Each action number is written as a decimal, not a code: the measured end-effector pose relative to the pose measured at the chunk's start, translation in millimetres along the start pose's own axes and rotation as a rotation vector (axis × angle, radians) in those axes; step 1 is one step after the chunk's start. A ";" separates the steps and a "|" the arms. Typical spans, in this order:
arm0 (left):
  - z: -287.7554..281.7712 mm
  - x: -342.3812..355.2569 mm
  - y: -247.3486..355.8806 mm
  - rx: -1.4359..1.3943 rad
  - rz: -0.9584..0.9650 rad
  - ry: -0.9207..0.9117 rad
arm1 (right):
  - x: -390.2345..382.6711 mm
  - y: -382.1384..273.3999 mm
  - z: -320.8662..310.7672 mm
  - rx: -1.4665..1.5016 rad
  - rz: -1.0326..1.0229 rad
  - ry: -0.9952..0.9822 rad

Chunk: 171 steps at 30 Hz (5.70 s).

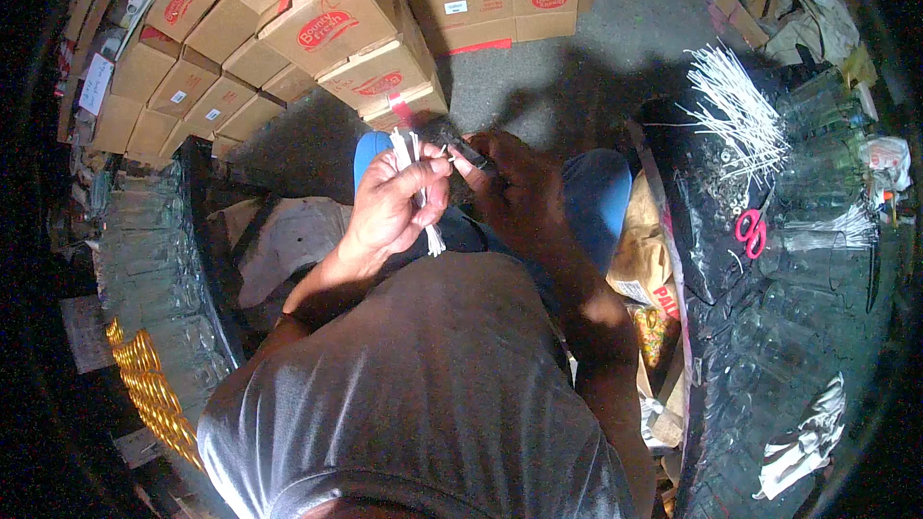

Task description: The person sits on the floor and uses pliers to cut a bundle of white wire ties into shorter pieces. The cut pieces are placed into a pile on the floor to the right.

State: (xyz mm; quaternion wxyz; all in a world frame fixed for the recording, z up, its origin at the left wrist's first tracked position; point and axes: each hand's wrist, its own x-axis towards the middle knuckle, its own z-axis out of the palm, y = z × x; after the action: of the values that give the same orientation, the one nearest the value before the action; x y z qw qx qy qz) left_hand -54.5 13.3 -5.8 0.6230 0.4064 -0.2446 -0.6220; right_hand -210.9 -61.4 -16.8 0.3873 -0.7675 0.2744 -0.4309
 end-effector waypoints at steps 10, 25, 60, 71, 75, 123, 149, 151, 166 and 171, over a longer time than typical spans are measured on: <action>2.4 0.7 -1.4 -0.016 0.014 -0.039 | -8.5 -6.9 13.2 0.135 0.223 0.122; 0.9 -11.1 8.0 0.868 0.380 0.006 | 7.9 -18.9 -18.9 0.029 0.173 -0.210; -9.0 -0.8 5.5 1.214 0.985 -0.057 | 12.8 -15.3 -12.6 0.042 0.186 -0.182; -3.4 -9.0 11.1 0.044 0.160 0.024 | 8.2 -11.3 7.3 0.584 0.344 0.025; -3.6 -8.2 12.0 0.029 0.195 -0.012 | 8.7 -6.3 23.3 0.709 0.242 0.044; 0.7 -5.6 14.7 0.049 0.177 0.063 | 7.3 -10.0 30.6 0.108 0.026 0.104; -6.4 -2.7 19.9 -0.083 0.199 0.018 | -22.5 16.8 -15.8 -0.107 -0.033 -0.187; -7.7 -2.3 18.4 -0.049 0.224 0.025 | -20.5 13.9 -9.8 -0.225 -0.124 -0.186; -14.8 -6.6 7.6 0.075 0.327 0.088 | -17.3 -13.4 -8.8 -0.524 -0.186 -0.136; -14.1 -5.4 2.1 0.161 0.368 0.091 | -17.5 -12.5 -6.1 -0.576 -0.175 -0.136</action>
State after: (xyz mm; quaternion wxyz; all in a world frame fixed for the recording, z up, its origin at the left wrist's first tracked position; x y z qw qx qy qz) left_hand -42.4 21.2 -10.8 0.7020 0.4312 -0.3353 -0.4569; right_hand -223.5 -43.5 -12.2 0.1327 -0.8936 0.2914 -0.3146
